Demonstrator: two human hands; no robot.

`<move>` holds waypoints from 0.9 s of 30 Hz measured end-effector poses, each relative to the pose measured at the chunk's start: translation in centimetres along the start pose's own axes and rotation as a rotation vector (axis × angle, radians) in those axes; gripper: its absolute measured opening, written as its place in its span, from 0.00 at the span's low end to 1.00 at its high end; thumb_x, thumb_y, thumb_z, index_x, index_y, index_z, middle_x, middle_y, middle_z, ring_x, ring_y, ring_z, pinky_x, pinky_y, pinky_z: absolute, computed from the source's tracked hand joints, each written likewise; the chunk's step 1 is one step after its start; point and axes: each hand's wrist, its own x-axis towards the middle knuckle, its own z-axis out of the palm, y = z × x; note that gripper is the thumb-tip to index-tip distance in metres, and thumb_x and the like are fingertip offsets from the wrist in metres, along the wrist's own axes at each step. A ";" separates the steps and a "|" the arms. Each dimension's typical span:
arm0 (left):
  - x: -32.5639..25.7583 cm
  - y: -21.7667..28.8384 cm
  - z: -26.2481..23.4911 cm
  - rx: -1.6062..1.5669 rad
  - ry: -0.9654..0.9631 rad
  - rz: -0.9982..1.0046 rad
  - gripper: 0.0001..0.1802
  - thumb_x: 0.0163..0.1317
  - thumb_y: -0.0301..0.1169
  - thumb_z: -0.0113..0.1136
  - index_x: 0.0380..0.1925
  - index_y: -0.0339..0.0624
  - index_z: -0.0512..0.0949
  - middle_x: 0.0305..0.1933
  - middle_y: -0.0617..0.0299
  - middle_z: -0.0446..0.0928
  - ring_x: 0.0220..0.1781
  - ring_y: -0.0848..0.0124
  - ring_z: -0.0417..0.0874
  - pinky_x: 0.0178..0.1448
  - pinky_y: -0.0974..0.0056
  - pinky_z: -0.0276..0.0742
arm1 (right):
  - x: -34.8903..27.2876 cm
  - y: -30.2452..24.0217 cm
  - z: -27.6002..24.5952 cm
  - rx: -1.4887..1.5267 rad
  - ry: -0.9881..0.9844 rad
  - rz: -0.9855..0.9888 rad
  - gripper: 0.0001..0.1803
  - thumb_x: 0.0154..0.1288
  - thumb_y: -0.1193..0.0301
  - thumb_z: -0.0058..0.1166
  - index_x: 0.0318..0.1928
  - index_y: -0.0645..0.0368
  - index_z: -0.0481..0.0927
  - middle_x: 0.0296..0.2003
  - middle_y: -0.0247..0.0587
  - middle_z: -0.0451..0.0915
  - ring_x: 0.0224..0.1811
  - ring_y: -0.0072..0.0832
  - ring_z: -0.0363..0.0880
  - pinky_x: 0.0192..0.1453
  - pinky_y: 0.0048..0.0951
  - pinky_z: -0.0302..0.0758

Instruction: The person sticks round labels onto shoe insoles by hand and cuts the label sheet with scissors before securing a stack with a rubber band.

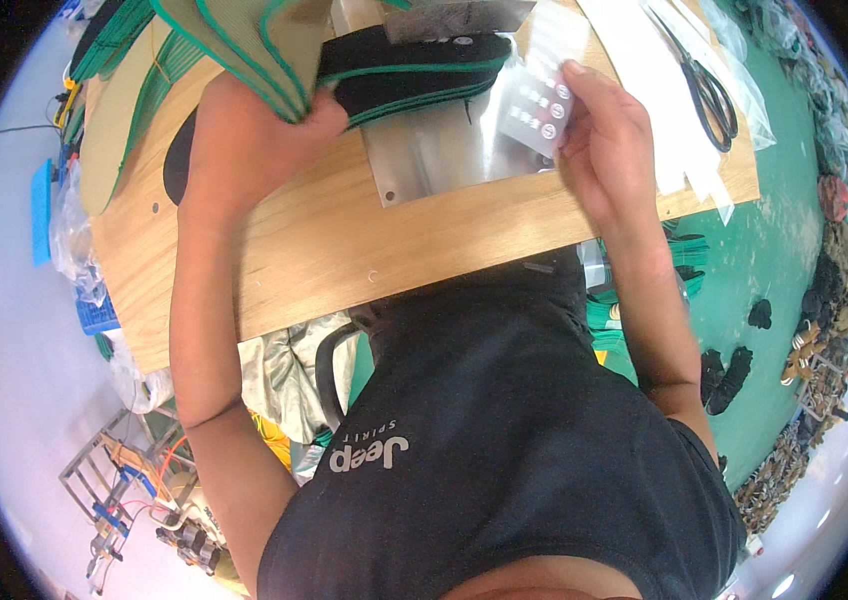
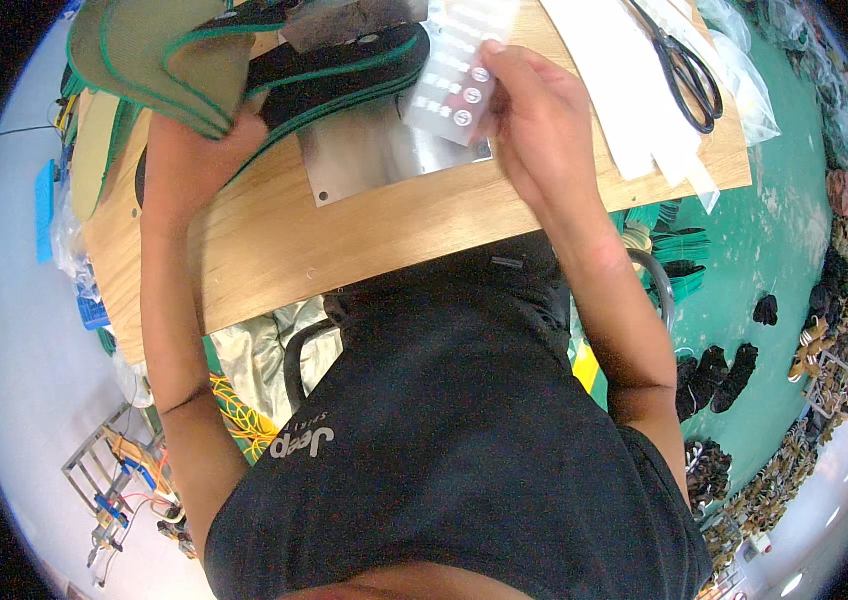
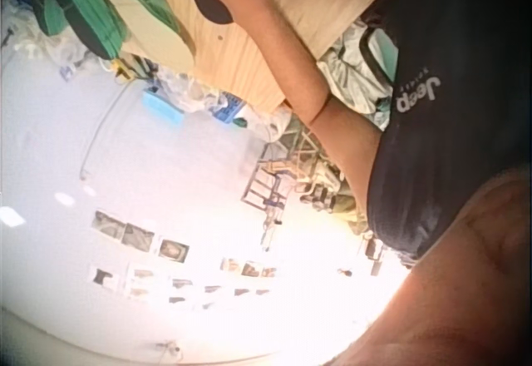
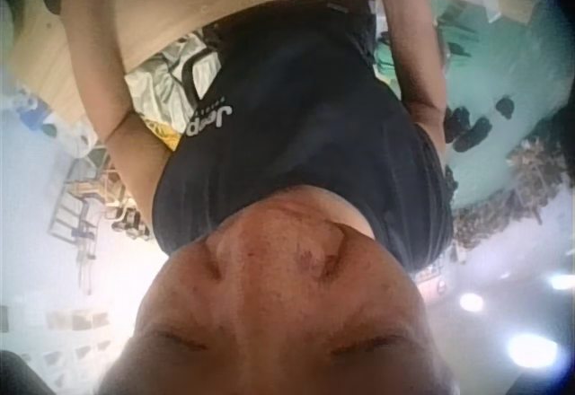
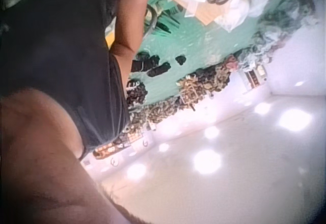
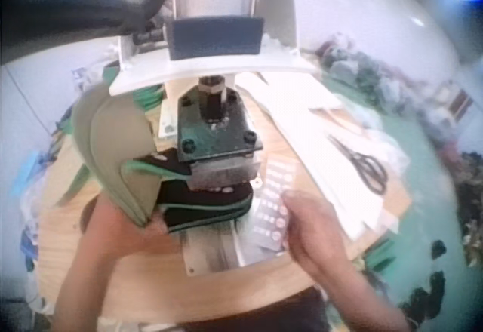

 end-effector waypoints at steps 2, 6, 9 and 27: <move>0.1 -0.3 -0.5 -0.124 0.095 -0.072 0.09 0.48 0.29 0.60 0.29 0.36 0.78 0.23 0.52 0.77 0.25 0.61 0.77 0.35 0.61 0.74 | 0.6 0.3 0.8 -0.205 -0.045 0.094 0.11 0.66 0.69 0.50 0.35 0.65 0.77 0.27 0.38 0.79 0.27 0.22 0.78 0.30 0.22 0.74; 0.2 -1.2 -0.9 -0.397 0.282 -0.307 0.03 0.48 0.24 0.56 0.22 0.34 0.75 0.20 0.69 0.72 0.25 0.79 0.69 0.31 0.70 0.68 | 0.6 0.6 2.4 -0.443 -0.148 0.215 0.15 0.63 0.64 0.54 0.29 0.65 0.79 0.21 0.37 0.78 0.18 0.21 0.75 0.19 0.21 0.71; 0.2 -1.1 -0.9 -0.411 0.303 -0.317 0.03 0.48 0.24 0.56 0.22 0.34 0.74 0.22 0.70 0.72 0.26 0.80 0.68 0.32 0.72 0.66 | 1.1 0.3 2.2 -0.489 -0.188 0.233 0.15 0.64 0.63 0.53 0.29 0.65 0.79 0.21 0.37 0.78 0.18 0.20 0.75 0.19 0.20 0.70; -0.2 -0.6 -0.6 -0.282 0.205 -0.215 0.06 0.49 0.27 0.56 0.24 0.34 0.75 0.19 0.65 0.73 0.24 0.78 0.70 0.31 0.70 0.68 | 0.9 0.3 2.4 -0.526 -0.215 0.228 0.16 0.64 0.62 0.53 0.28 0.65 0.79 0.20 0.38 0.79 0.17 0.21 0.75 0.18 0.20 0.72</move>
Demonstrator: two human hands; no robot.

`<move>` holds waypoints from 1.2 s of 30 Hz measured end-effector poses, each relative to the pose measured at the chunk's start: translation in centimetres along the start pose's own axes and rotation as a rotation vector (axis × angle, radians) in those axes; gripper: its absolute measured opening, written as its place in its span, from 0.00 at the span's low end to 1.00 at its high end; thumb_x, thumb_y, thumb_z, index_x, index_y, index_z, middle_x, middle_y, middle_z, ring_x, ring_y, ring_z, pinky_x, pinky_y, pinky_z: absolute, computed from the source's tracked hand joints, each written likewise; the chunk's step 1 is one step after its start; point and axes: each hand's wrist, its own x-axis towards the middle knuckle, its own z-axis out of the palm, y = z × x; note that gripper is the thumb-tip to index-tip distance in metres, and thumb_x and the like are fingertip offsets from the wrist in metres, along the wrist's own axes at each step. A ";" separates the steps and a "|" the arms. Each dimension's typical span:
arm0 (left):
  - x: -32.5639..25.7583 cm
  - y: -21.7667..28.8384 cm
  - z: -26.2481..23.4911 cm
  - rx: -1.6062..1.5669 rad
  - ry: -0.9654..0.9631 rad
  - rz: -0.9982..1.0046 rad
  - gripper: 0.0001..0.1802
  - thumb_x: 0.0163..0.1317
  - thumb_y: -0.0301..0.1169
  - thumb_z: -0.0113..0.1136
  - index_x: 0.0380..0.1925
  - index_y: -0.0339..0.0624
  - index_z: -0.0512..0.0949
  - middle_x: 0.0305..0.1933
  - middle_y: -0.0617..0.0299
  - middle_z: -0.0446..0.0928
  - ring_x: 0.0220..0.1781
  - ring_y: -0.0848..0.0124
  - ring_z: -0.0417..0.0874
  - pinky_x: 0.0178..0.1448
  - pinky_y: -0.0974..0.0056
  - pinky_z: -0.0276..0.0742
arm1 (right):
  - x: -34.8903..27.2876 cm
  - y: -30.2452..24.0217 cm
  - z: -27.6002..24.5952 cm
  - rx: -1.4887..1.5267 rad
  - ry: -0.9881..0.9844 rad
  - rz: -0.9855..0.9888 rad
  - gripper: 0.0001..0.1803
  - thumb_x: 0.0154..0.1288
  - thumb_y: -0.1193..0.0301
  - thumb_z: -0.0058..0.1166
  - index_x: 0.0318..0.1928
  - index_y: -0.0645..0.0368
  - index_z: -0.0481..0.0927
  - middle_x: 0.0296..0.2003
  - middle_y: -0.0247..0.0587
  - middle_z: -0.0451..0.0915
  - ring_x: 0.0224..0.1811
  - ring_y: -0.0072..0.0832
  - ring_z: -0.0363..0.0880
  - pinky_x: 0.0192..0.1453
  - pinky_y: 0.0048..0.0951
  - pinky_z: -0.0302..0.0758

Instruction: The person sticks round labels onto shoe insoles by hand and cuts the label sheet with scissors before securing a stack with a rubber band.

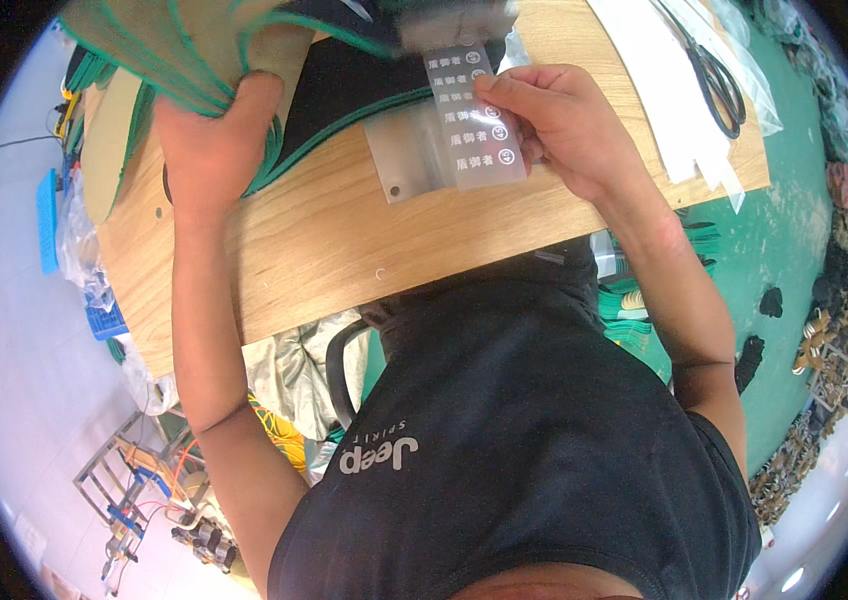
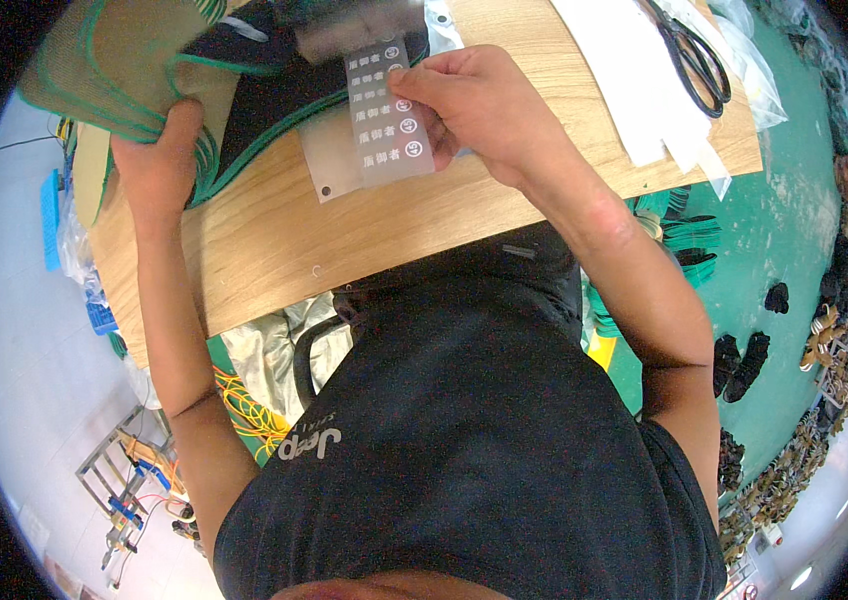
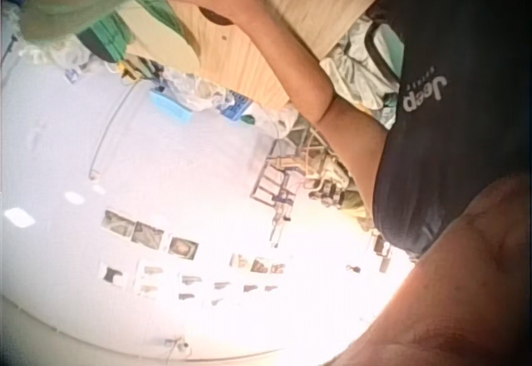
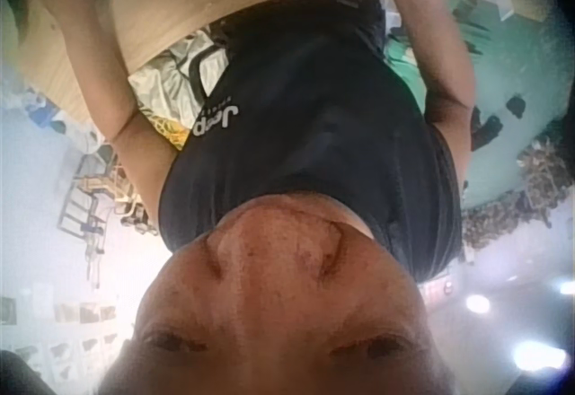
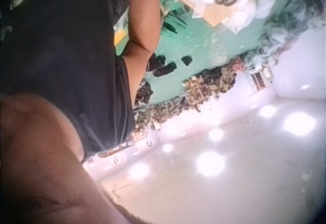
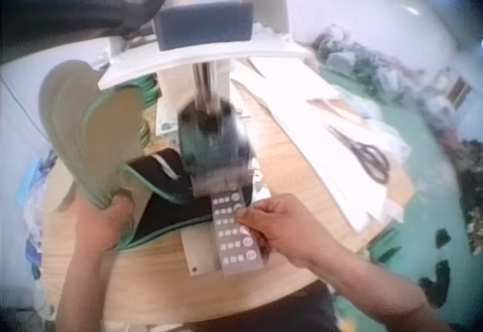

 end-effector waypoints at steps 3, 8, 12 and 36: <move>0.0 -0.2 0.4 0.081 -0.107 -0.010 0.10 0.49 0.31 0.59 0.26 0.34 0.76 0.19 0.59 0.74 0.23 0.71 0.72 0.33 0.66 0.71 | 0.1 0.2 -0.2 0.011 0.008 0.003 0.17 0.64 0.62 0.53 0.28 0.65 0.79 0.20 0.38 0.79 0.17 0.21 0.75 0.18 0.20 0.72; 0.0 0.1 0.9 0.178 -0.293 0.025 0.18 0.45 0.39 0.67 0.30 0.36 0.77 0.24 0.49 0.77 0.27 0.56 0.77 0.36 0.60 0.74 | -0.5 0.0 0.1 -0.002 0.034 0.011 0.17 0.64 0.62 0.52 0.29 0.65 0.78 0.20 0.40 0.79 0.18 0.22 0.76 0.19 0.20 0.72; 0.2 0.0 1.7 0.286 -0.290 0.276 0.22 0.42 0.42 0.71 0.32 0.38 0.78 0.29 0.48 0.79 0.33 0.51 0.79 0.38 0.57 0.75 | -0.9 -0.3 -0.1 0.009 0.034 0.030 0.17 0.64 0.62 0.52 0.28 0.65 0.78 0.21 0.40 0.78 0.18 0.23 0.76 0.20 0.21 0.73; 0.7 -0.6 -0.7 -0.091 0.101 -0.114 0.07 0.47 0.27 0.60 0.27 0.35 0.77 0.26 0.65 0.76 0.29 0.76 0.73 0.37 0.69 0.71 | -0.3 -0.4 -0.3 -0.034 -0.056 0.091 0.16 0.66 0.63 0.50 0.30 0.65 0.78 0.20 0.43 0.80 0.16 0.22 0.75 0.18 0.20 0.70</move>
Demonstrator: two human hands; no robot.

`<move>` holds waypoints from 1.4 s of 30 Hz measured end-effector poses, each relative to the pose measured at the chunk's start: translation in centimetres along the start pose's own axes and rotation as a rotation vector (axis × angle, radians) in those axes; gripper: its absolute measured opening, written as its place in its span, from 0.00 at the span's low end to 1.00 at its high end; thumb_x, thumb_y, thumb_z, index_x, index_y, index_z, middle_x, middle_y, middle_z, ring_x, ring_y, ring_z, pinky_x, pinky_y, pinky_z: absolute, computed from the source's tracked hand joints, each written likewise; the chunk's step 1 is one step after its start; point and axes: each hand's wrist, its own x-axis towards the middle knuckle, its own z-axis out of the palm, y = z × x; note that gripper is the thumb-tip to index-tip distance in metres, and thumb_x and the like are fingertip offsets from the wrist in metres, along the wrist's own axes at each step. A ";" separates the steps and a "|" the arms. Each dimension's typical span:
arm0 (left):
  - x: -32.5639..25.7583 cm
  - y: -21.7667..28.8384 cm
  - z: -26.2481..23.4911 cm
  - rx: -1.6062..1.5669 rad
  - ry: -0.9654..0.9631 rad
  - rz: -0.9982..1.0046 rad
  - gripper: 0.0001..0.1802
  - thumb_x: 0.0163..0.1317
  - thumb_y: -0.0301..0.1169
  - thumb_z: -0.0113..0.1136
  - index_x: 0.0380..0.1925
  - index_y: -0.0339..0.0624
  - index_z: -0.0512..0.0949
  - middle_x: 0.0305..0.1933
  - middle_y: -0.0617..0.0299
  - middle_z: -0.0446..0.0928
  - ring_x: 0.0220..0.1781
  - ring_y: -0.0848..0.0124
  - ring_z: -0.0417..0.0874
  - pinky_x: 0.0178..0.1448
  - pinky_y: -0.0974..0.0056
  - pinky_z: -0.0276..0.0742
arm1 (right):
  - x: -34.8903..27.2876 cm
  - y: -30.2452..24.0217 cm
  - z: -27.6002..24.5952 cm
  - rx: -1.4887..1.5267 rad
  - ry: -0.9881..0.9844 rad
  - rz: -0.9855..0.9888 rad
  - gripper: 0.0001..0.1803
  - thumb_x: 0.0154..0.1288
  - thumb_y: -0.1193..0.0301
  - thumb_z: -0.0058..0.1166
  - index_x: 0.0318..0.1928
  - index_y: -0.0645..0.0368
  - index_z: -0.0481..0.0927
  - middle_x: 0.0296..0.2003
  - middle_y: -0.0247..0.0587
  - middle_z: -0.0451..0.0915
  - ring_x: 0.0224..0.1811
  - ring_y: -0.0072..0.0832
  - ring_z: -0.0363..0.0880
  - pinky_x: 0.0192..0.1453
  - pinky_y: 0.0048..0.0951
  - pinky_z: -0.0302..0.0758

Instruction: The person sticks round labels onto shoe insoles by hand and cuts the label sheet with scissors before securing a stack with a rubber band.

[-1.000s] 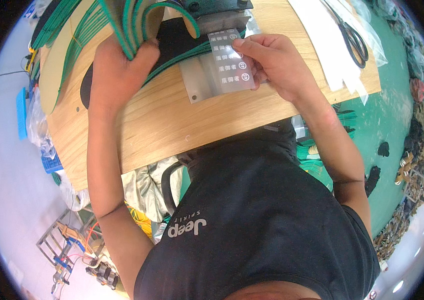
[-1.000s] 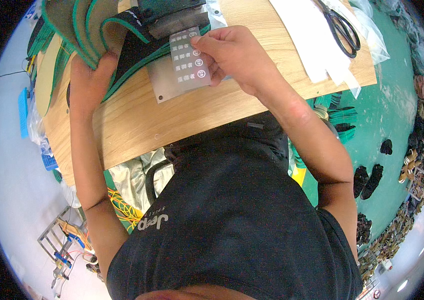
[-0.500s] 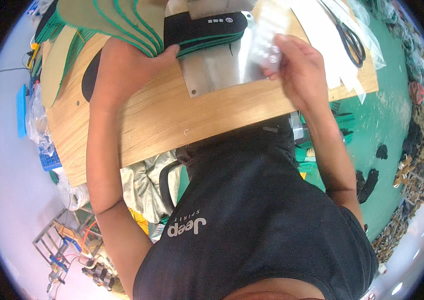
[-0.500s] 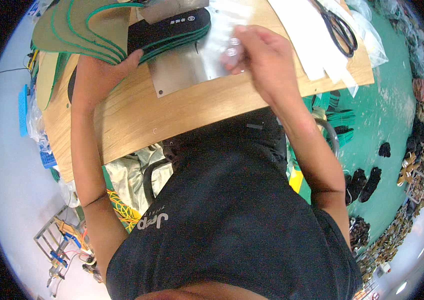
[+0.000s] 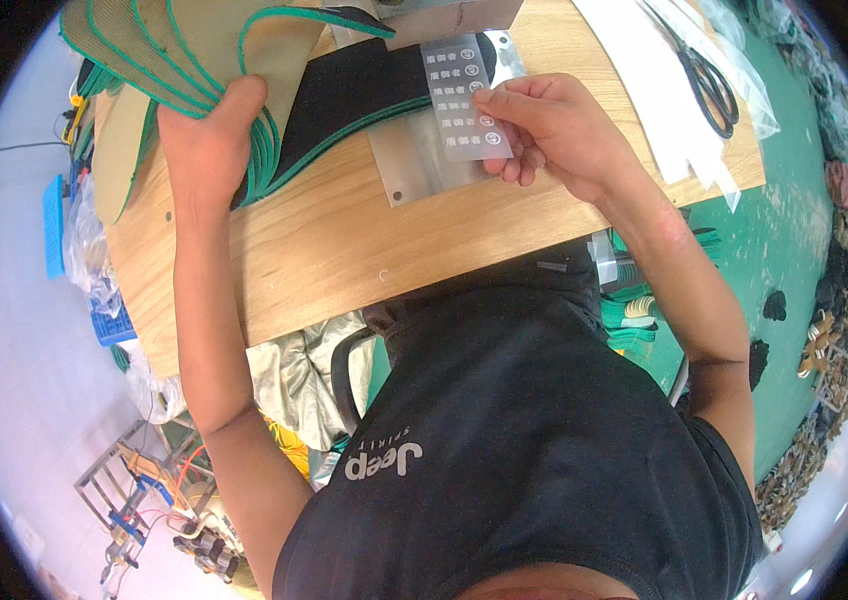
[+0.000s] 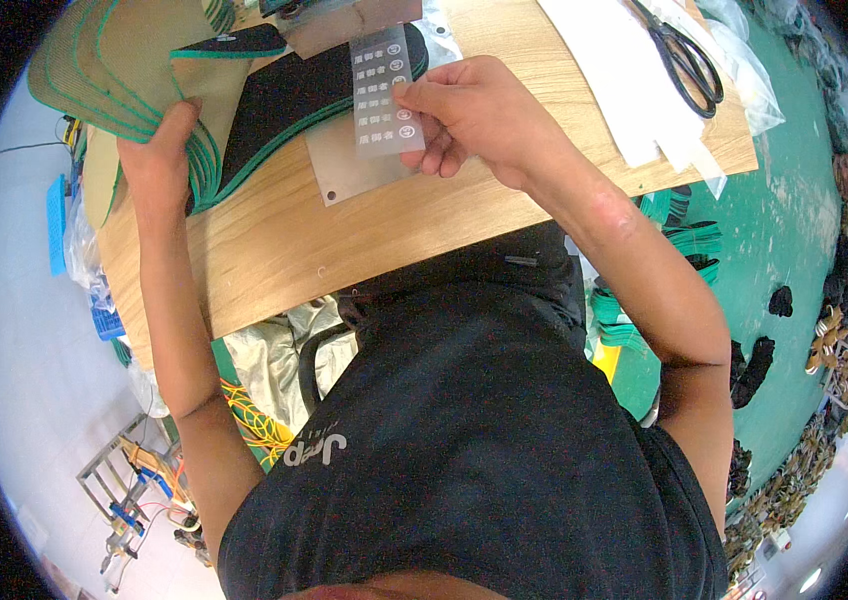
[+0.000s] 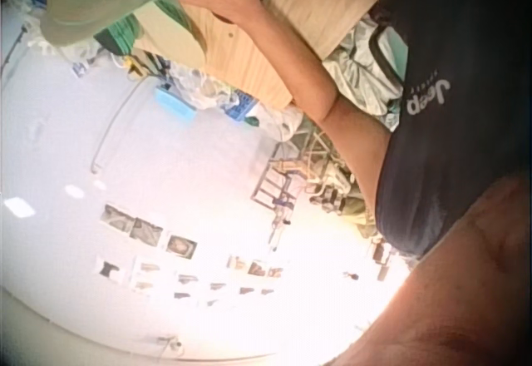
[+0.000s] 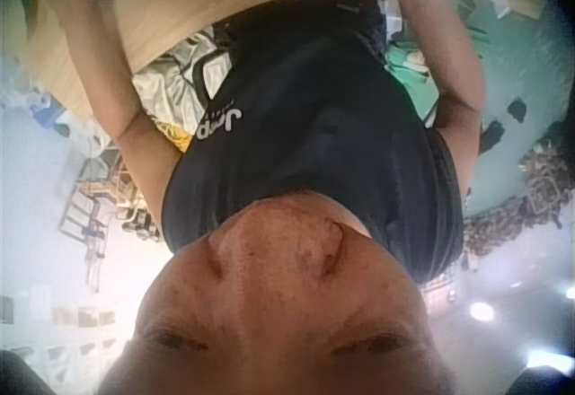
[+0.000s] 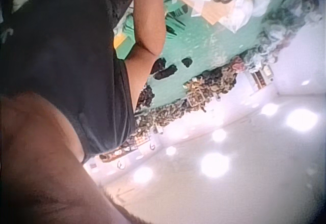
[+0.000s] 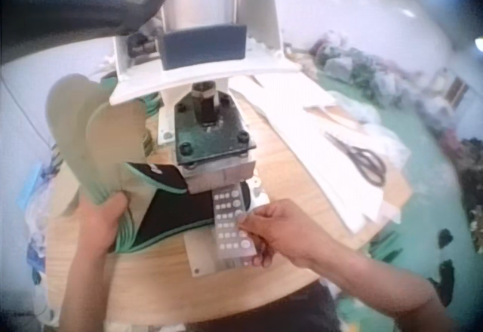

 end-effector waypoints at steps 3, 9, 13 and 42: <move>-0.1 0.1 -0.1 0.060 -0.038 0.026 0.07 0.47 0.27 0.60 0.26 0.34 0.76 0.25 0.64 0.76 0.29 0.76 0.74 0.37 0.68 0.71 | 0.0 0.0 0.0 -0.019 -0.005 -0.015 0.17 0.67 0.62 0.50 0.31 0.64 0.78 0.19 0.42 0.80 0.15 0.19 0.76 0.17 0.15 0.70; -0.3 0.2 0.0 0.084 -0.053 0.023 0.07 0.47 0.28 0.60 0.24 0.34 0.75 0.23 0.66 0.75 0.27 0.76 0.72 0.36 0.69 0.70 | 0.2 -0.5 0.0 -0.064 0.007 0.000 0.16 0.66 0.64 0.50 0.30 0.65 0.78 0.20 0.43 0.80 0.15 0.22 0.75 0.17 0.20 0.70; -0.4 0.2 0.0 0.085 -0.058 0.031 0.08 0.47 0.28 0.60 0.24 0.34 0.76 0.23 0.65 0.75 0.27 0.75 0.72 0.35 0.69 0.70 | 0.3 -0.4 -0.2 -0.048 0.006 0.012 0.15 0.66 0.64 0.51 0.30 0.65 0.78 0.19 0.43 0.79 0.15 0.21 0.75 0.17 0.19 0.70; -0.3 0.6 0.3 0.112 -0.116 0.039 0.09 0.48 0.29 0.62 0.25 0.33 0.77 0.24 0.61 0.78 0.27 0.71 0.76 0.36 0.66 0.72 | -0.2 0.2 -0.8 0.006 0.066 -0.046 0.13 0.69 0.63 0.46 0.32 0.60 0.75 0.21 0.38 0.80 0.17 0.17 0.75 0.20 0.15 0.69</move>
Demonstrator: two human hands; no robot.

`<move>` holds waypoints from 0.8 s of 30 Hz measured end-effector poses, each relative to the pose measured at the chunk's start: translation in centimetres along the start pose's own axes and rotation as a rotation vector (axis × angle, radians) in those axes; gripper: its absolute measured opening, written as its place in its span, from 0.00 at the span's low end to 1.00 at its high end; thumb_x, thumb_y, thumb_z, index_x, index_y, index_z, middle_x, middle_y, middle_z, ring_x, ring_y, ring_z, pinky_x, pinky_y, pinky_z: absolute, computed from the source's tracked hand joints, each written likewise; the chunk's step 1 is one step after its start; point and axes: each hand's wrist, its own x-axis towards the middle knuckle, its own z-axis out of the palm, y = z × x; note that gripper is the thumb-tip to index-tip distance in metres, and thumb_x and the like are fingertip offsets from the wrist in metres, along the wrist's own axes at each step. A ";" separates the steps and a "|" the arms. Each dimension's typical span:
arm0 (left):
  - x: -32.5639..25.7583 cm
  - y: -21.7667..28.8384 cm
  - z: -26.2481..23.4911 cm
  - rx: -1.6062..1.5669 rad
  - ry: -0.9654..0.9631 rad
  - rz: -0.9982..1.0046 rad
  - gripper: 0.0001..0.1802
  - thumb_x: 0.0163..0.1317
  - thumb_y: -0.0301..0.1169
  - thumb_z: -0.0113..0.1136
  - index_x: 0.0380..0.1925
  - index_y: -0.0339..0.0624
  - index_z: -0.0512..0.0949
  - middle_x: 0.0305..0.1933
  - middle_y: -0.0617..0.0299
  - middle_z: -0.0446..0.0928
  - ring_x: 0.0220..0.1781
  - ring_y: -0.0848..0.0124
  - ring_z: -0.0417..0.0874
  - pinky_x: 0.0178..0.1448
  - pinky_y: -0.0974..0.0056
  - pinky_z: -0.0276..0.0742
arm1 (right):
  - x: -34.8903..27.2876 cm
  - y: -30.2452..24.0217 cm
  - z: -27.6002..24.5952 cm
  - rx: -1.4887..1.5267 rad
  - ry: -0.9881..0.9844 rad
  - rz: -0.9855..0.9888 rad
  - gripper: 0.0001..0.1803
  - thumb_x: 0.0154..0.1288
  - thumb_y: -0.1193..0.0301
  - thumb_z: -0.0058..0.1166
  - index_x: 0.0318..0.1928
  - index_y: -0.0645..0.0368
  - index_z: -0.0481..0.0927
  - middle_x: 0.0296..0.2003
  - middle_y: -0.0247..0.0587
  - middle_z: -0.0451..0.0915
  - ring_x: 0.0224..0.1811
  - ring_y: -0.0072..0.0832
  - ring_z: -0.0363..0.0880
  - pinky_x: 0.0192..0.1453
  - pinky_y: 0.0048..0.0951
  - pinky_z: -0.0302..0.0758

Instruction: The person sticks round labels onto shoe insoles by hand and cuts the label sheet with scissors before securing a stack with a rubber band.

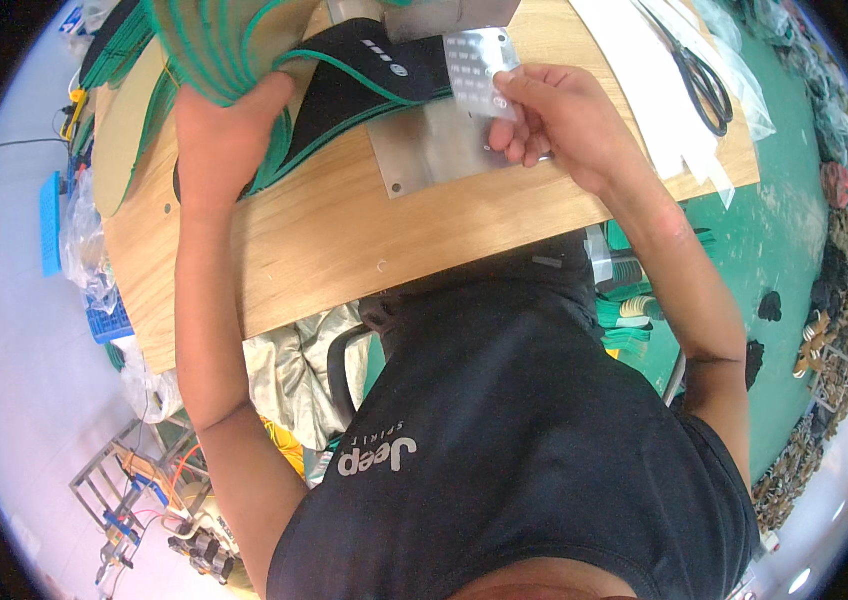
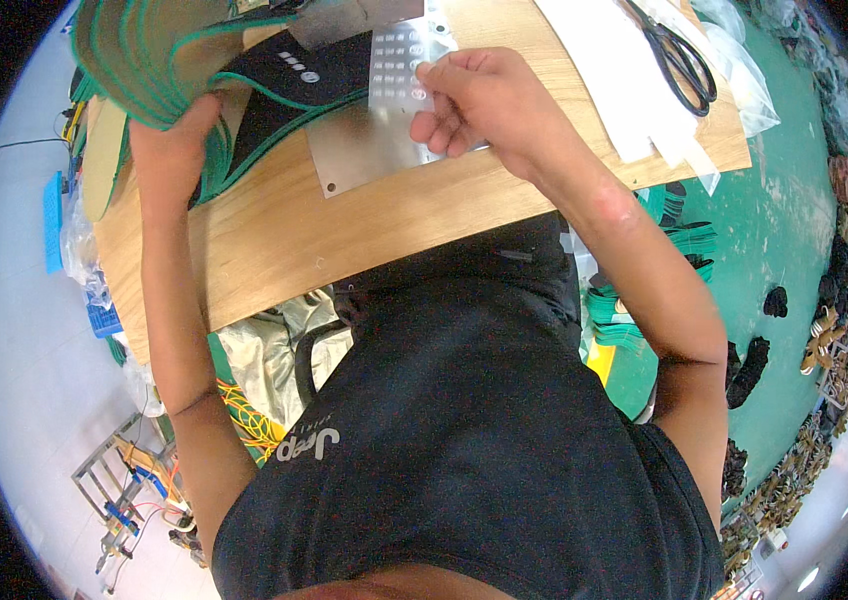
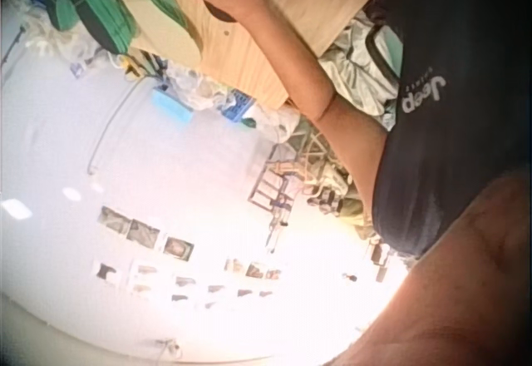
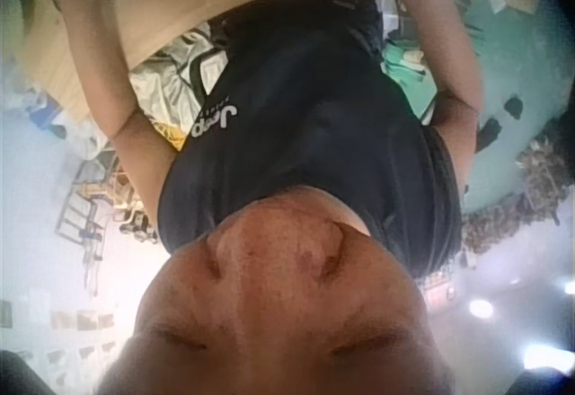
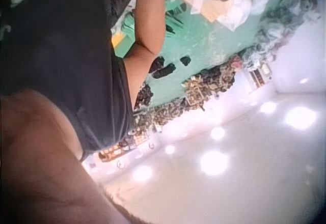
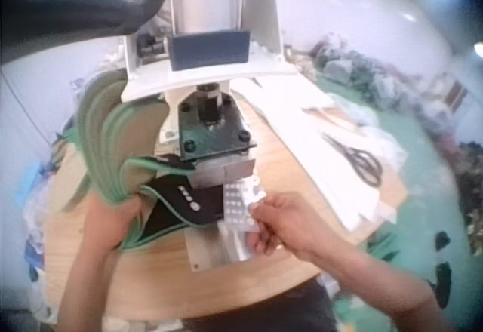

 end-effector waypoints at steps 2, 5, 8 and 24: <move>0.3 -1.4 -0.7 -0.103 0.070 -0.060 0.09 0.47 0.27 0.62 0.26 0.31 0.77 0.26 0.63 0.78 0.30 0.75 0.77 0.37 0.67 0.72 | 0.0 -0.1 0.1 -0.058 -0.034 0.015 0.14 0.69 0.63 0.47 0.30 0.59 0.75 0.20 0.37 0.79 0.17 0.17 0.75 0.19 0.15 0.69; 0.5 -1.7 -1.1 -0.217 0.104 -0.083 0.11 0.45 0.27 0.63 0.29 0.32 0.78 0.30 0.61 0.79 0.33 0.73 0.78 0.42 0.67 0.72 | 0.1 -0.7 0.2 -0.135 -0.071 -0.003 0.15 0.68 0.62 0.48 0.27 0.58 0.75 0.19 0.36 0.79 0.16 0.17 0.75 0.18 0.14 0.68; 0.3 -1.4 -1.1 -0.151 0.142 -0.085 0.13 0.44 0.27 0.65 0.31 0.33 0.79 0.33 0.59 0.80 0.36 0.71 0.78 0.45 0.68 0.72 | 0.5 -0.8 0.5 -0.171 -0.061 0.003 0.15 0.67 0.62 0.49 0.26 0.59 0.75 0.18 0.37 0.79 0.16 0.18 0.75 0.17 0.16 0.68; 0.2 -1.4 -1.0 -0.015 0.096 -0.019 0.18 0.44 0.28 0.65 0.37 0.32 0.77 0.38 0.58 0.79 0.41 0.68 0.77 0.49 0.67 0.71 | 1.2 -0.3 0.5 -0.178 -0.070 -0.022 0.16 0.66 0.63 0.51 0.25 0.59 0.76 0.17 0.38 0.78 0.14 0.19 0.74 0.15 0.17 0.67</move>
